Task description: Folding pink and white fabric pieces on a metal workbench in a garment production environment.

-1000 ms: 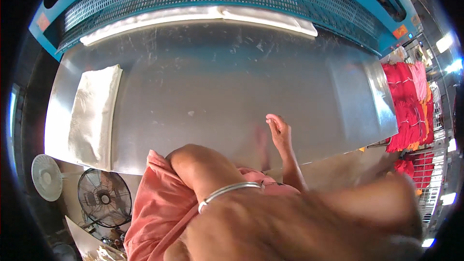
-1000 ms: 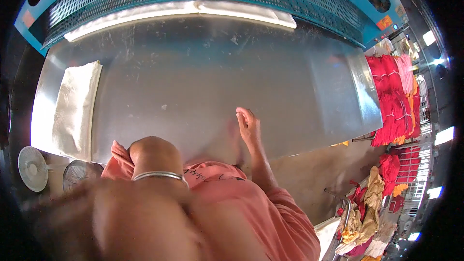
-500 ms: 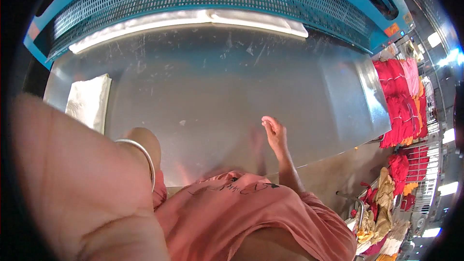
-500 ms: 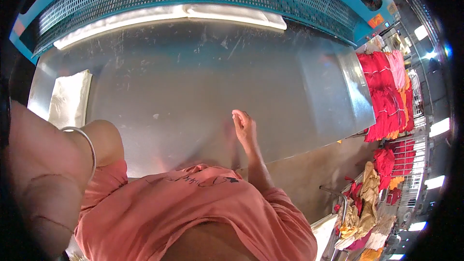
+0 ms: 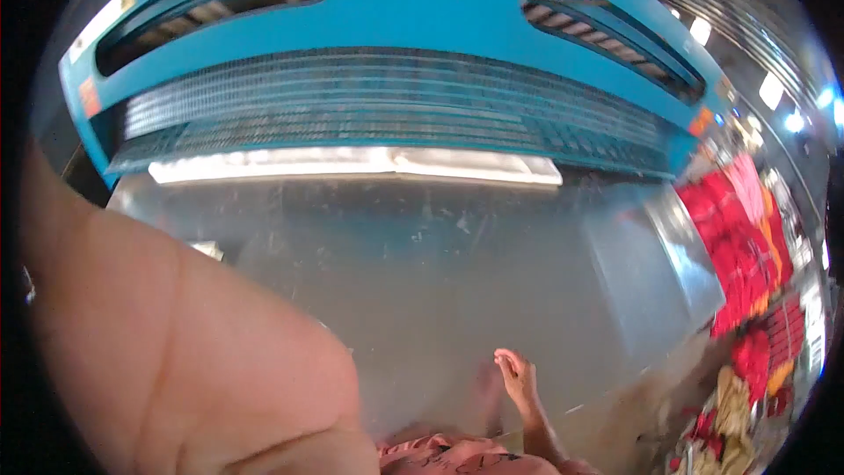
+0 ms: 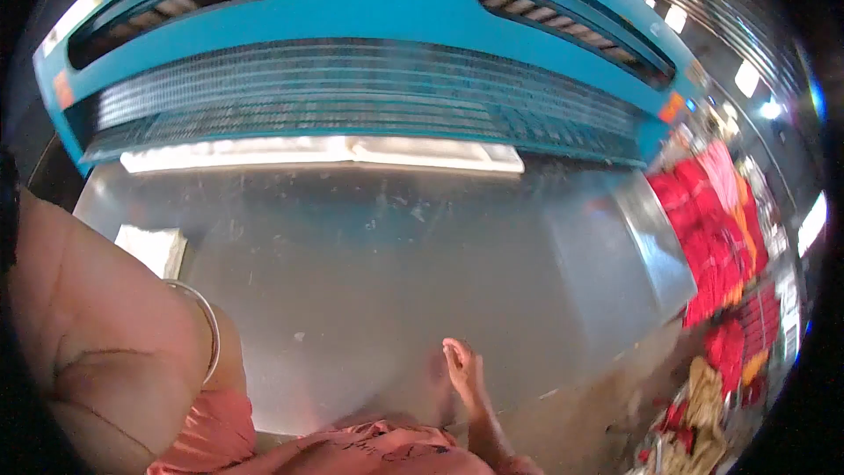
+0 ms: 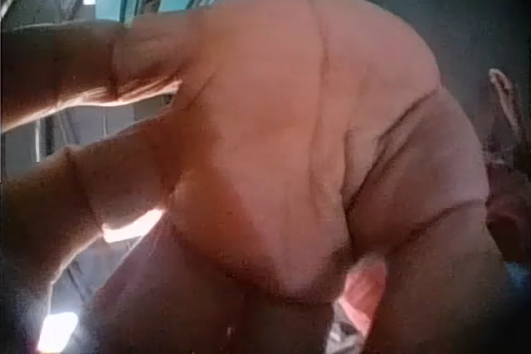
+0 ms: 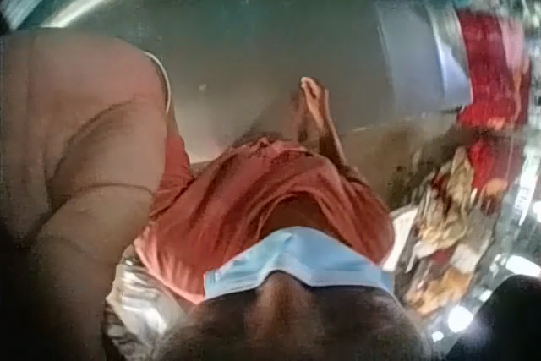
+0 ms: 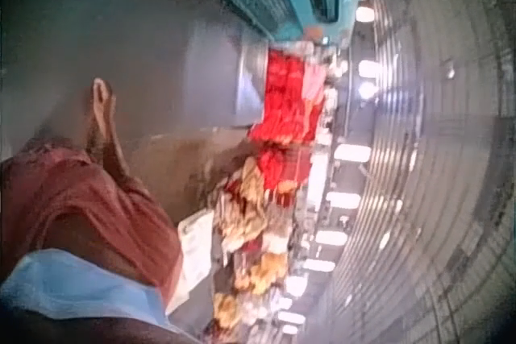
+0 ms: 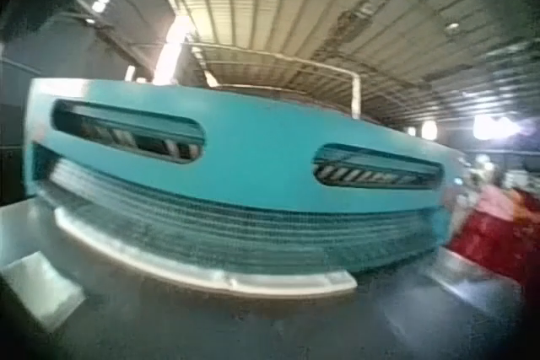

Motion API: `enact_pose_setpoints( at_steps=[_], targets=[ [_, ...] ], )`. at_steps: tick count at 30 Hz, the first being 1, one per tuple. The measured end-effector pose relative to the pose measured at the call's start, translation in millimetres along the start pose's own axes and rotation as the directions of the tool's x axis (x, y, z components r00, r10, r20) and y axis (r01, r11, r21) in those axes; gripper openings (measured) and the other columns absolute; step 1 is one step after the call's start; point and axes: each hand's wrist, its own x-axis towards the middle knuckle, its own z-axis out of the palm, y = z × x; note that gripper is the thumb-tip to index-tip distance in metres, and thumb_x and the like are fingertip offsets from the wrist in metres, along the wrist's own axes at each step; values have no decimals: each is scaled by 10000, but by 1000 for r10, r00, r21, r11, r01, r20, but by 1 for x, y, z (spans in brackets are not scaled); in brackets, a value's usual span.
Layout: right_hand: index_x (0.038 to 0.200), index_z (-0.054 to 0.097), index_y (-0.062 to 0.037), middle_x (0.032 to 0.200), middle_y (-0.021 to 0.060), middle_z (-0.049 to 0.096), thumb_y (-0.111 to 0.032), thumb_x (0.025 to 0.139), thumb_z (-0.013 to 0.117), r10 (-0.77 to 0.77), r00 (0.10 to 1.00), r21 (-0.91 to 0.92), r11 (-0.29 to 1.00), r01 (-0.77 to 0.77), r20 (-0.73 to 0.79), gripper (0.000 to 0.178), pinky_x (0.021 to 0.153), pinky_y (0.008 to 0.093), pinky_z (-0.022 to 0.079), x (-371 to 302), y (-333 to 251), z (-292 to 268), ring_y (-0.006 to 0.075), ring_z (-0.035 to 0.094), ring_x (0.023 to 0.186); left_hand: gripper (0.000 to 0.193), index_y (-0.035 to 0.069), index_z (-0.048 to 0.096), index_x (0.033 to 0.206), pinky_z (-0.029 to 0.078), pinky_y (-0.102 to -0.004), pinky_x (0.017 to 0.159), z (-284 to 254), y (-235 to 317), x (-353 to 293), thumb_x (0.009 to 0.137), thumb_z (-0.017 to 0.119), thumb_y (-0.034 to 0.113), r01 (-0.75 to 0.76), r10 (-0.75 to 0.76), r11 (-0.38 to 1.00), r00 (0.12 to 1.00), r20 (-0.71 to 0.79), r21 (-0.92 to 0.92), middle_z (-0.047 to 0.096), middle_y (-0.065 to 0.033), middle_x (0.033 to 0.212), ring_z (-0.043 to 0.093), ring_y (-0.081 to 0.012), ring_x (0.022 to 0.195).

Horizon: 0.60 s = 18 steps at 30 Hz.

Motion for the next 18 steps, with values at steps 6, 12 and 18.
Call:
enact_pose_setpoints(
  at_steps=[6, 12, 18],
  targets=[
    [982, 593, -37, 800, 46, 617, -178, 866, 532, -212, 977, -15, 977, 212, 4, 193, 708, 254, 453, 65, 60, 39, 89, 564, 774, 299, 46, 562, 1023, 329, -340, 876, -10, -21, -1, 758, 613, 176, -95, 95, 994, 995, 14, 47, 530, -59, 1027, 457, -201, 970],
    [1045, 541, -65, 1092, 105, 529, -154, 839, 519, -244, 968, -167, 958, 231, -61, 225, 796, 350, 425, 118, 62, 34, 266, 503, 990, 304, 28, 558, 1024, 327, -350, 897, -45, -66, -18, 759, 606, 169, -175, 165, 935, 984, 61, 310, 529, -75, 1043, 465, -209, 982],
    [1141, 466, -100, 1262, 93, 410, -195, 834, 509, -314, 948, -474, 829, 297, 45, 324, 956, 449, 256, 135, 34, 69, 292, 341, 1191, 173, 49, 612, 972, 435, -283, 758, -221, -242, -154, 814, 570, 108, 409, -634, 405, 770, -71, 818, 620, -81, 855, 571, -177, 765]
  ],
)
